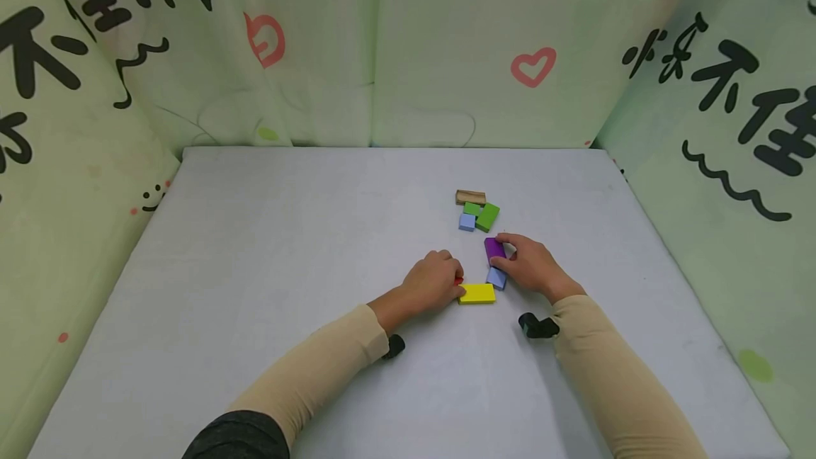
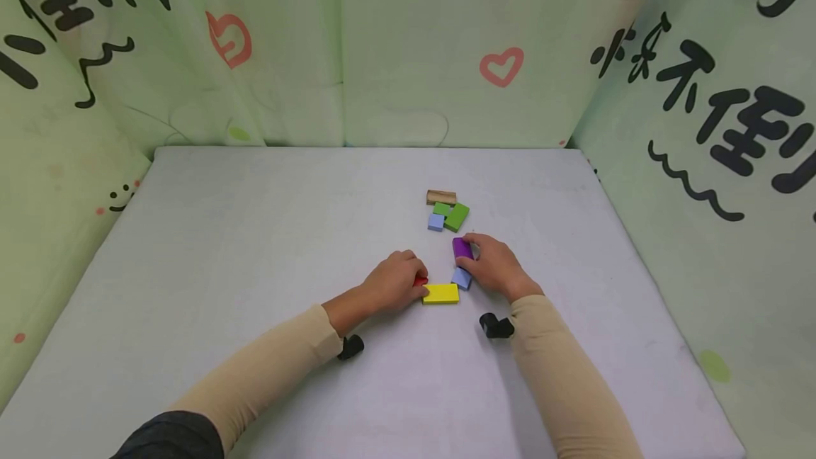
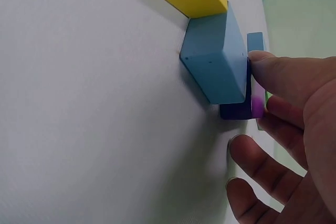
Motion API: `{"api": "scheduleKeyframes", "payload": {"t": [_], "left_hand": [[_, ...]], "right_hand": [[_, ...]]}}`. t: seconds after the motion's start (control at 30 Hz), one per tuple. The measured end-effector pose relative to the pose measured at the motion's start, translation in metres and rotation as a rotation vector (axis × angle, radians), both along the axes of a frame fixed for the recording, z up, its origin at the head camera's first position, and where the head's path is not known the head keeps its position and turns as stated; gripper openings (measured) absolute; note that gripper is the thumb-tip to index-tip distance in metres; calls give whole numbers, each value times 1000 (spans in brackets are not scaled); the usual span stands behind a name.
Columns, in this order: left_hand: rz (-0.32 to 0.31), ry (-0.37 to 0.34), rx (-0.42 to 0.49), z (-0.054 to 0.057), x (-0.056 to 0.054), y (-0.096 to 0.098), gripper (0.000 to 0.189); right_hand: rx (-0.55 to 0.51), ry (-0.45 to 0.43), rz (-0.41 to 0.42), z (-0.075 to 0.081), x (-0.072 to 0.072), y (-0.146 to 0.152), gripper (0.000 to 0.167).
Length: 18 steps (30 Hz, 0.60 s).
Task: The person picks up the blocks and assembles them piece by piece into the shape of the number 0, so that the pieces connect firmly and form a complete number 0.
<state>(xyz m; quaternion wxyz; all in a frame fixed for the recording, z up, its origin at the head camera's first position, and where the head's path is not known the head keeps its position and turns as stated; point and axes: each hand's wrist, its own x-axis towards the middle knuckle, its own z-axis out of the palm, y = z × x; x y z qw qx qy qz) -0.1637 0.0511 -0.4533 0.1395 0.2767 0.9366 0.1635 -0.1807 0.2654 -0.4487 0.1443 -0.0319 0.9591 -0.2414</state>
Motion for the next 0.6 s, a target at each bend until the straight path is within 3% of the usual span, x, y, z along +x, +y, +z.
{"api": "scheduleKeyframes", "payload": {"t": [0.6], "left_hand": [[-4,8,-17,1,-1,0,30]], "right_hand": [[14,4,4,-4,-3,-2,62]]}}
